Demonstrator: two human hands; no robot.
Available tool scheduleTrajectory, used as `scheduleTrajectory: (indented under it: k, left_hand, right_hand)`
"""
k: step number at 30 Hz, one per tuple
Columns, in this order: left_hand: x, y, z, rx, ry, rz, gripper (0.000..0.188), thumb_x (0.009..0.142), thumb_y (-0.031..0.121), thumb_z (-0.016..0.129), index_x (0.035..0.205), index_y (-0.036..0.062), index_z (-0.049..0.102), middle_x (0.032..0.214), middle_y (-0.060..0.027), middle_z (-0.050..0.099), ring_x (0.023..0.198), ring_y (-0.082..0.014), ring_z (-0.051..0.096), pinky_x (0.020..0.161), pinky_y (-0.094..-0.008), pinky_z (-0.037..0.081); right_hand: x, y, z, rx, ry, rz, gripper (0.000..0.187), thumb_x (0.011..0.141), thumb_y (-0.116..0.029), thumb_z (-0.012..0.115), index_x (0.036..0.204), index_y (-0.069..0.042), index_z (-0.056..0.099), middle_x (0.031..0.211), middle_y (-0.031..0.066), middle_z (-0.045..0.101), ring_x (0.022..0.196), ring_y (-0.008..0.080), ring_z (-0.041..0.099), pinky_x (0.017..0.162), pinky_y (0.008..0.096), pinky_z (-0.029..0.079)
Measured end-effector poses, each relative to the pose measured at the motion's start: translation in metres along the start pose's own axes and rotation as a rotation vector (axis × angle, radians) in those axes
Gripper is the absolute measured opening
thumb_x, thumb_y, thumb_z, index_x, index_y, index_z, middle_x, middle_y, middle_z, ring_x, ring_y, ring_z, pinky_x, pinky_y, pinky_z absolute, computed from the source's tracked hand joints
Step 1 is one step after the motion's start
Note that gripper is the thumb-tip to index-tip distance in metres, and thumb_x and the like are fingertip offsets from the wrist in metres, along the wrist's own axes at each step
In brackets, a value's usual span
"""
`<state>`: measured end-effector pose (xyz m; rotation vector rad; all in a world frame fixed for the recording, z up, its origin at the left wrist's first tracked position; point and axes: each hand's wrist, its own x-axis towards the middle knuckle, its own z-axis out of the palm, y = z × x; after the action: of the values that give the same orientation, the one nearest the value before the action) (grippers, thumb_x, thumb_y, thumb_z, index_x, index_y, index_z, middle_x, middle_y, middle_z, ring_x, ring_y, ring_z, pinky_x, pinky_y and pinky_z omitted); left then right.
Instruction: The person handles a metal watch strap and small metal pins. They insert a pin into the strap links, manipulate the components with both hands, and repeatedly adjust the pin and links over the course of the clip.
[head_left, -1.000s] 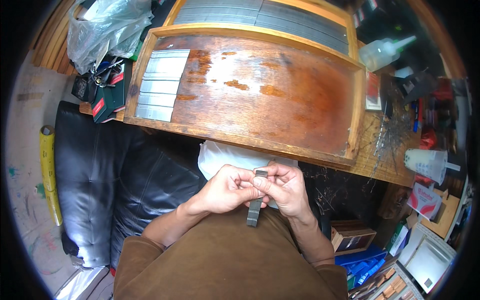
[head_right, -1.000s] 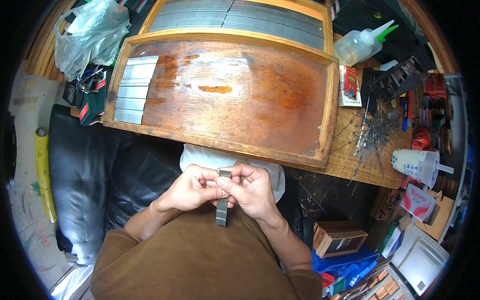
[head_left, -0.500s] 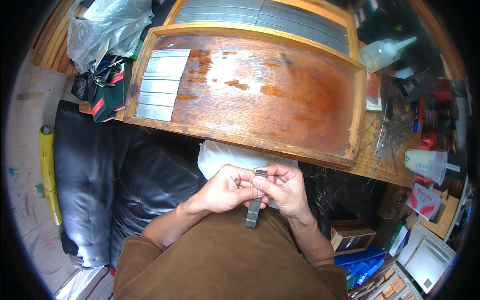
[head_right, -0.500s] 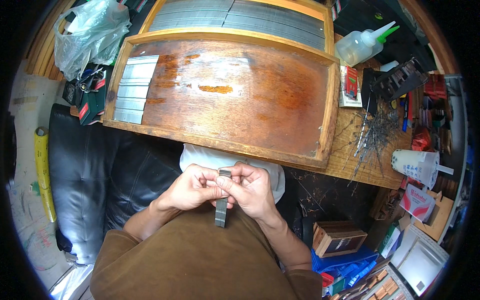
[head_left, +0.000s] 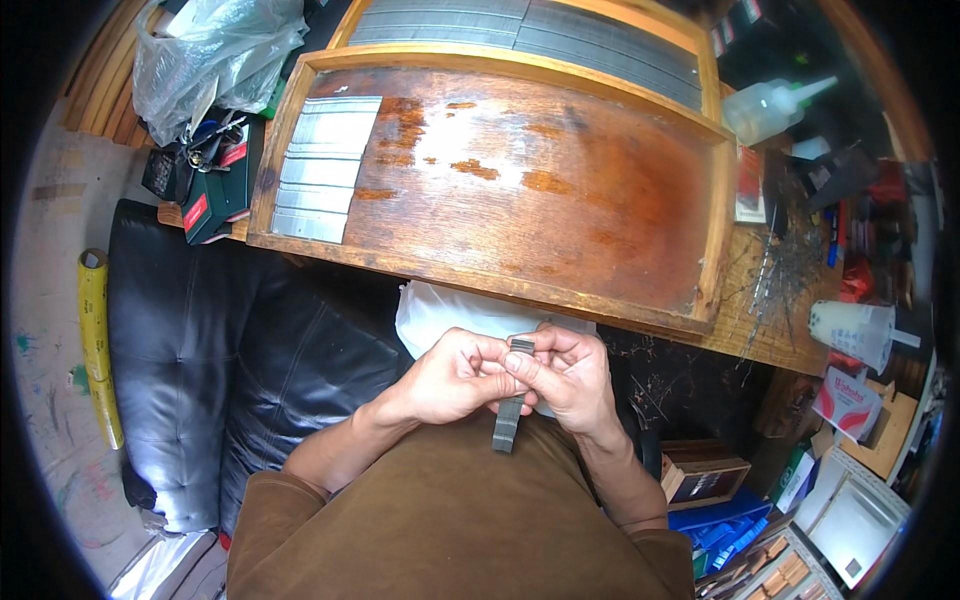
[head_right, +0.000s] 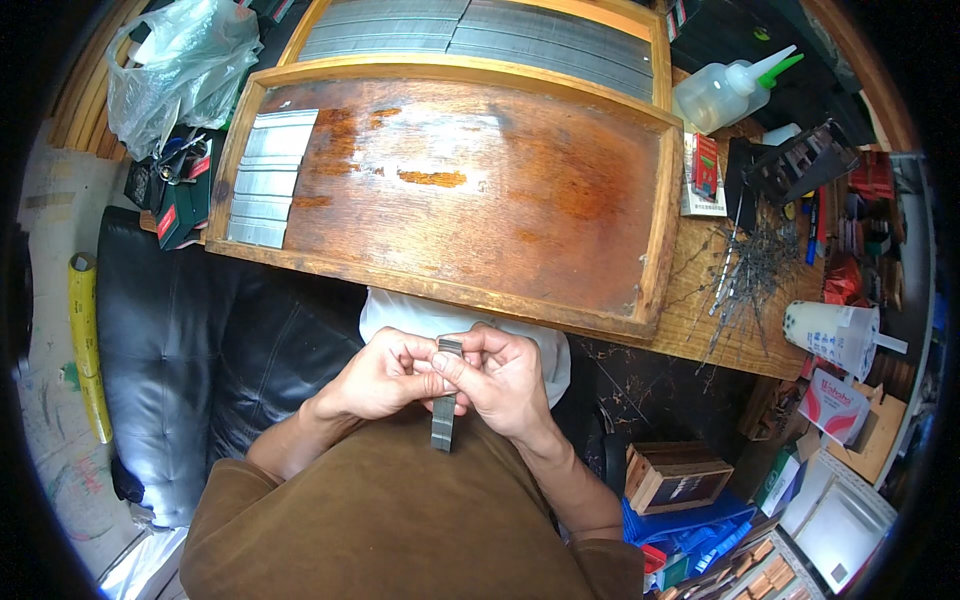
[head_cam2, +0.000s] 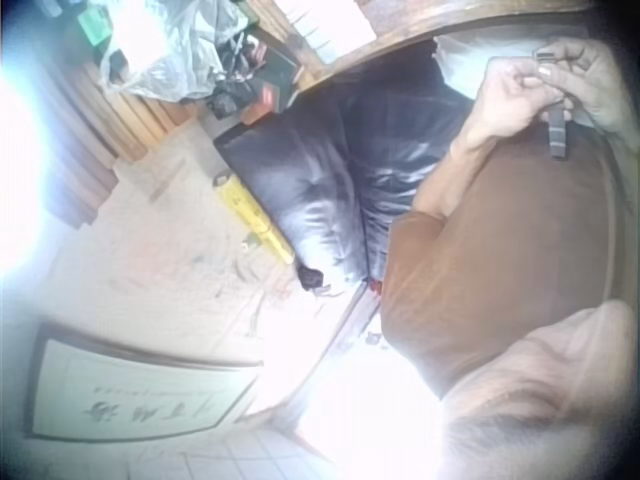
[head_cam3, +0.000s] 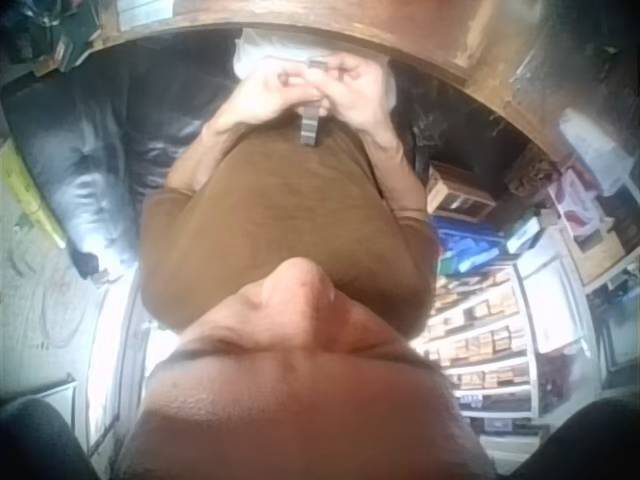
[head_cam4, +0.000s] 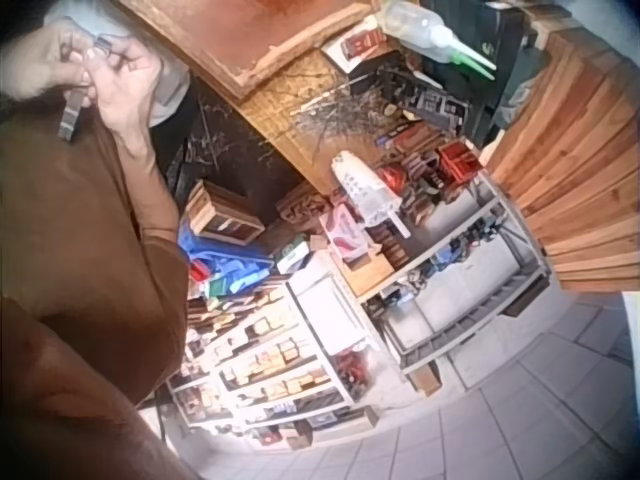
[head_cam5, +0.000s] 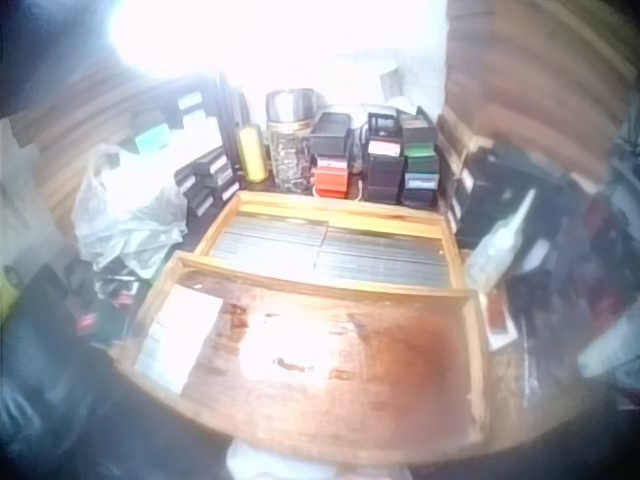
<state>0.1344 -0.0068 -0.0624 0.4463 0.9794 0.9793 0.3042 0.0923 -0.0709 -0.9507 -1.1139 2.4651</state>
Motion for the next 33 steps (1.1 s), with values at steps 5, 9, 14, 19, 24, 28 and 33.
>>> scheduleTrajectory:
  k: [5,9,14,19,24,28,33]
  left_hand:
    - [0.0,-0.005,0.0,0.0,0.06,0.138,0.014,0.103,0.013,0.067,0.107,-0.0003,0.072,0.09,-0.0049,0.076,0.078,-0.0052,0.066,0.064,-0.0203,0.051]
    - [-0.008,-0.002,-0.008,0.146,0.271,0.171,0.02,0.101,0.014,0.071,0.087,-0.0007,0.07,0.078,-0.0049,0.074,0.069,-0.0046,0.064,0.06,-0.0208,0.049]
    - [-0.015,0.006,0.0,0.07,0.322,0.24,0.016,0.101,0.01,0.071,0.111,-0.0033,0.073,0.098,-0.0091,0.078,0.087,-0.0095,0.071,0.073,-0.0243,0.057]
    - [-0.014,-0.002,0.007,0.028,0.312,0.324,0.021,0.096,0.002,0.073,0.115,-0.0066,0.07,0.104,-0.0119,0.077,0.096,-0.0151,0.073,0.087,-0.0296,0.06]
    - [-0.014,-0.007,0.014,0.296,0.246,0.429,0.033,0.091,-0.003,0.077,0.121,-0.0092,0.066,0.108,-0.0161,0.078,0.102,-0.0196,0.075,0.09,-0.032,0.061]
    - [-0.011,-0.025,0.015,0.355,0.282,0.476,0.022,0.091,-0.003,0.077,0.111,-0.008,0.072,0.103,-0.0156,0.079,0.095,-0.0192,0.077,0.085,-0.0303,0.062]
    - [-0.008,-0.026,0.016,0.385,0.304,0.505,0.017,0.088,-0.001,0.078,0.104,-0.0052,0.076,0.091,-0.0143,0.08,0.082,-0.0175,0.078,0.072,-0.0275,0.06]
  right_hand:
    - [-0.003,-0.002,0.005,-0.111,0.037,-0.095,0.013,0.097,-0.002,0.072,0.104,0.003,0.062,0.096,0.0049,0.063,0.07,0.0088,0.063,0.058,0.022,0.052]
    - [-0.015,0.003,0.007,-0.28,0.162,-0.24,0.039,0.094,-0.005,0.077,0.125,0.004,0.055,0.104,0.0069,0.063,0.078,0.0117,0.063,0.069,0.0252,0.054]
    - [-0.03,0.012,0.004,-0.429,-0.01,0.052,0.032,0.093,-0.003,0.077,0.111,0.001,0.051,0.096,0.0111,0.073,0.092,0.0139,0.071,0.078,0.0267,0.058]
    - [-0.033,0.035,0.0,-0.294,0.088,0.02,0.028,0.095,-0.001,0.075,0.111,0.002,0.052,0.097,0.011,0.073,0.093,0.0149,0.072,0.08,0.0279,0.058]
    - [-0.037,0.049,-0.002,-0.357,0.142,-0.095,0.025,0.096,0.003,0.072,0.11,0.002,0.051,0.101,0.0119,0.072,0.1,0.0167,0.072,0.085,0.0295,0.058]
    - [-0.042,0.058,-0.007,-0.337,0.145,-0.102,0.024,0.097,0.003,0.07,0.108,0.0,0.048,0.104,0.0114,0.071,0.101,0.0138,0.069,0.086,0.027,0.056]
    - [-0.045,0.061,-0.012,-0.442,0.164,-0.12,0.026,0.098,0.001,0.07,0.108,-0.002,0.046,0.101,0.0088,0.069,0.098,0.0111,0.067,0.083,0.0247,0.054]
